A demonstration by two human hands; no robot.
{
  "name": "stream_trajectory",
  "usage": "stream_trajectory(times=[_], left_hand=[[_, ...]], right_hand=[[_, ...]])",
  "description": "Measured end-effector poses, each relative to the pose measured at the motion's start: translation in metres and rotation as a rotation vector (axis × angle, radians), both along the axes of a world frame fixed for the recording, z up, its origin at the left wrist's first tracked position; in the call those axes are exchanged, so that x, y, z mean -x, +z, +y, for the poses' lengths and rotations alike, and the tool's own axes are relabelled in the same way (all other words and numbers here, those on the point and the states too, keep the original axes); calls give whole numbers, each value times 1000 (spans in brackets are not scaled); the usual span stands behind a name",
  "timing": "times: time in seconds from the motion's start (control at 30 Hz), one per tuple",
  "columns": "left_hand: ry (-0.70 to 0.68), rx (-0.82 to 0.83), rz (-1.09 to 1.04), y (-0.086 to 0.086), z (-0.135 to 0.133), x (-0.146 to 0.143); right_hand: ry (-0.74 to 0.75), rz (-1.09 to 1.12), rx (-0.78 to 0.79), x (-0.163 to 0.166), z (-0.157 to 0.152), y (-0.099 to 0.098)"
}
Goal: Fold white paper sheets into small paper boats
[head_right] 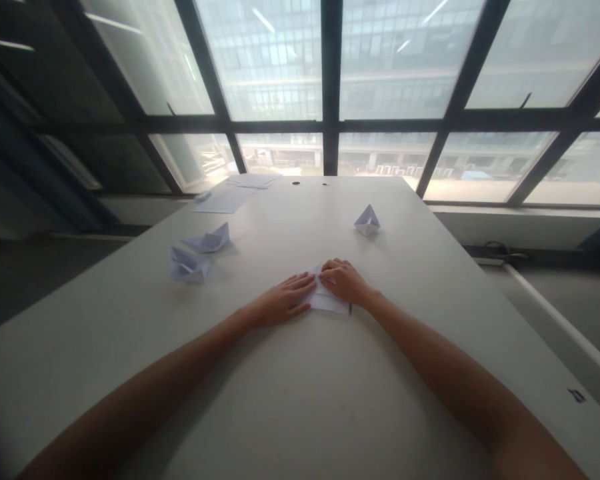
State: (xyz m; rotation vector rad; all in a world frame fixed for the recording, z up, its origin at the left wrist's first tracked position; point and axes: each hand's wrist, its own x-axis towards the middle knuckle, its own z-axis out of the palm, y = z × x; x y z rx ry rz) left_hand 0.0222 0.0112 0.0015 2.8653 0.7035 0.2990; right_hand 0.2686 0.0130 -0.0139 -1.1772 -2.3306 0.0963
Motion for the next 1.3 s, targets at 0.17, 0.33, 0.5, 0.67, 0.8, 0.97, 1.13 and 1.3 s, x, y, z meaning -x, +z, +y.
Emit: stream_trajectory(times=[0.17, 0.33, 0.5, 0.67, 0.8, 0.97, 1.13, 1.3], left_hand=[[-29, -23, -5, 3, -2, 0], [-40, -17, 37, 3, -2, 0], [-31, -14, 53, 2, -1, 0], [-3, -3, 33, 0, -2, 0], [77, -21, 31, -6, -1, -3], [222, -20, 13, -16, 5, -4], [282, -4, 1, -17, 8, -3], [280, -58, -50, -9, 4, -5]], right_hand=[[-16, -24, 9, -2, 0, -5], [-37, -190, 66, -3, 1, -8], [-185, -256, 151, -1, 2, -10], [-294, -150, 94, -2, 4, -12], [-244, 6, -45, -3, 6, -10], [2, 71, -67, 4, -2, -2], [82, 34, -42, 7, -8, 3], [100, -3, -38, 5, -6, 4]])
